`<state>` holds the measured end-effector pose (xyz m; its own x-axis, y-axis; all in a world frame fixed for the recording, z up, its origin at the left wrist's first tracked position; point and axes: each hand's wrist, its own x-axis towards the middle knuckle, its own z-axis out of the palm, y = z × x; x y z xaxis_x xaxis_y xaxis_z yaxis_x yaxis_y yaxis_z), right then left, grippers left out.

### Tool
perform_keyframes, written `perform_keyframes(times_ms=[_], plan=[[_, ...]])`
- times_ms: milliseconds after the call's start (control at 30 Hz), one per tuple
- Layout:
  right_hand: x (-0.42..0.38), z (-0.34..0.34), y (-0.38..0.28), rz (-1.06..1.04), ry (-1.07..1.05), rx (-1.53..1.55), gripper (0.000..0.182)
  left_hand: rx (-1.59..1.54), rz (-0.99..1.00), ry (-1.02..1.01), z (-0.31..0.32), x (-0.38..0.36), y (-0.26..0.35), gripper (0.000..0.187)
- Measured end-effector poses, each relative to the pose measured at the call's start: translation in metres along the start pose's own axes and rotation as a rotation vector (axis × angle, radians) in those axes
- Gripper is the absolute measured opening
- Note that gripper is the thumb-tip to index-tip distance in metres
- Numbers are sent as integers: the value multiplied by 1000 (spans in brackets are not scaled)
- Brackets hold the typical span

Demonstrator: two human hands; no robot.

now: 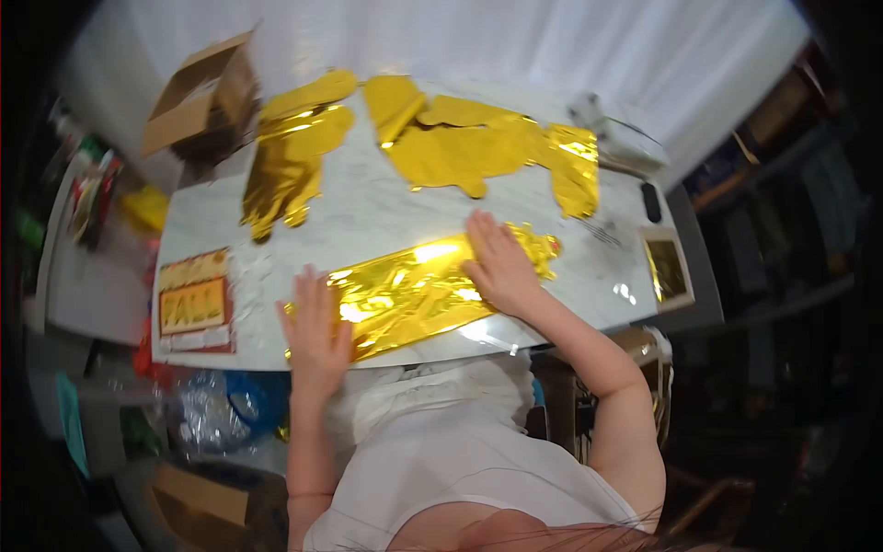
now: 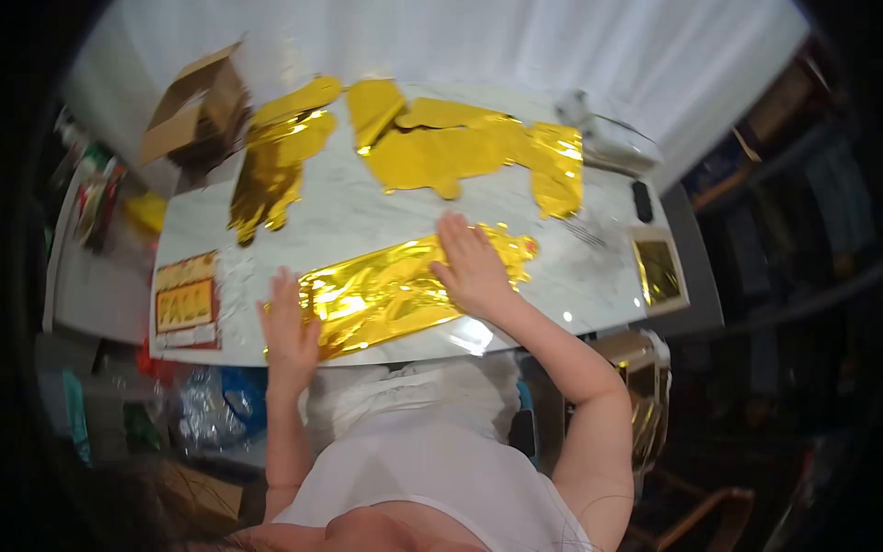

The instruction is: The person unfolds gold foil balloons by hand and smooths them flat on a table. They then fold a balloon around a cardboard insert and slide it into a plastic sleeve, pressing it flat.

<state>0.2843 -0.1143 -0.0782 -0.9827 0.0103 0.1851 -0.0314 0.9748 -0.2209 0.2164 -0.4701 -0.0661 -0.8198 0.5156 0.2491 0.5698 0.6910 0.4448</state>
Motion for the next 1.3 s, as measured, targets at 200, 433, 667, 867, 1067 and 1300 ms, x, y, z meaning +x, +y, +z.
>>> perform_keyframes(times_ms=[200,433,667,867,1067,1300], plan=[[-3,1,1,-39,57,1,71,-257,8,645,-50,-37,-76,60],[-2,5,4,-51,69,4,71,460,-336,322,-70,-100,-211,51],[0,3,3,-49,27,24,71,649,-211,337,-96,-120,-186,39],[0,6,7,-64,29,-21,69,632,-80,629,-95,-114,-183,27],[1,-2,13,-9,-37,140,65,531,-83,972,-113,-103,-151,28],[5,-49,-6,31,63,423,69,382,265,1154,-111,-91,-47,17]])
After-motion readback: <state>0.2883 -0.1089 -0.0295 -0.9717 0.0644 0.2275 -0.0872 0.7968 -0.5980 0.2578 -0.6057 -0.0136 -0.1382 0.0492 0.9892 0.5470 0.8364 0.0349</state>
